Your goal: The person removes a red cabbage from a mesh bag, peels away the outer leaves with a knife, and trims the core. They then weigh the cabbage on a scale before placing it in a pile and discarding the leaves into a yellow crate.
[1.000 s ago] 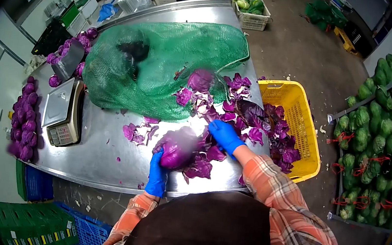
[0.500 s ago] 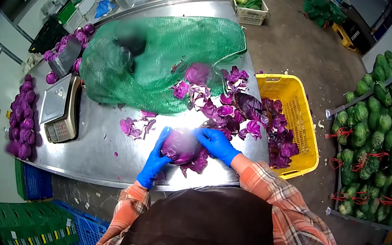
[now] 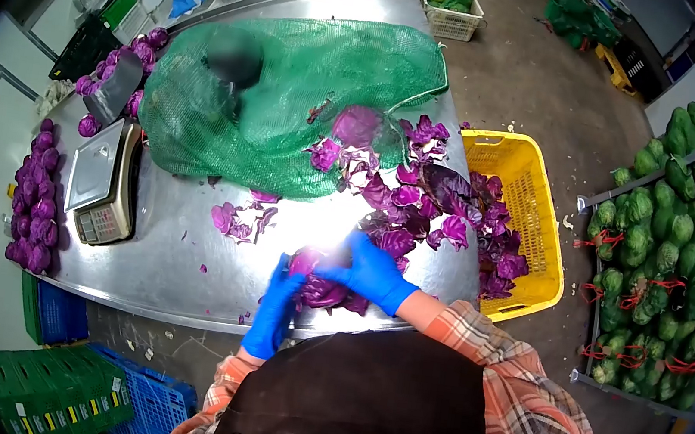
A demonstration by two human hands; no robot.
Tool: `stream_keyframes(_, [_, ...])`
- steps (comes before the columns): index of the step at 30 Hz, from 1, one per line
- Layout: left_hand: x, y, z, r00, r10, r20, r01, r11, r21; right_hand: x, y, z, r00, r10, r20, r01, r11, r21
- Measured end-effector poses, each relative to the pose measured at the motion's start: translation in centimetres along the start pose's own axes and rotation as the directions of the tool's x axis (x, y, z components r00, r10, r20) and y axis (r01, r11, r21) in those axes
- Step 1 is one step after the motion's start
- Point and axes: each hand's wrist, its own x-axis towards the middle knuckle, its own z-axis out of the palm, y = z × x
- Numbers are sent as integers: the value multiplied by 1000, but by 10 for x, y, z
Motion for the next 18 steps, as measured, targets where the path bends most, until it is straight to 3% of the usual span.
stream_keyframes(1, [2, -7, 6, 998, -47, -46, 50, 996, 73, -2, -8, 2, 1000, -2, -7, 2, 994, -108])
stream_keyframes(2, [5, -17, 2, 997, -43, -59, 43, 999, 9, -1, -3, 5, 997, 41, 64, -37, 997, -63])
stream_keyframes(5, [-2, -11, 10, 998, -50, -40, 51, 999, 6, 8, 40, 8, 996, -42, 82, 20, 966, 257])
stream_keyframes(11, [2, -19, 5, 992, 126, -7, -125, 991, 41, 21, 75, -17, 998, 65, -5, -66, 996, -64])
stream_keyframes(12, [5, -18, 6, 988, 157, 6, -157, 985, 67, 24, 77, -26, 996, 56, -76, -55, 998, 11])
stream_keyframes(13, [8, -13, 8, 933, 353, 66, -348, 844, 407, 24, 73, -37, 988, 53, -145, -41, 996, 84])
stream_keyframes(14, [13, -6, 12, 843, 502, 190, -485, 559, 673, 21, 55, -52, 977, 12, -211, -21, 999, -42])
stream_keyframes(15, [18, 2, 17, 734, 579, 356, -541, 180, 822, 16, 40, -64, 983, 13, -183, -19, 999, -30])
stream_keyframes(16, [23, 11, 24, 738, 531, 418, -580, 180, 795, 15, 39, -60, 990, -47, -131, 53, 998, 39])
stream_keyframes(17, [28, 13, 29, 835, 442, 327, -510, 403, 760, 15, 35, -53, 990, -111, -87, 120, 986, 113])
stream_keyframes(18, [34, 12, 36, 813, 512, 277, -521, 429, 738, 7, 30, -52, 993, -82, 84, 71, 989, 128])
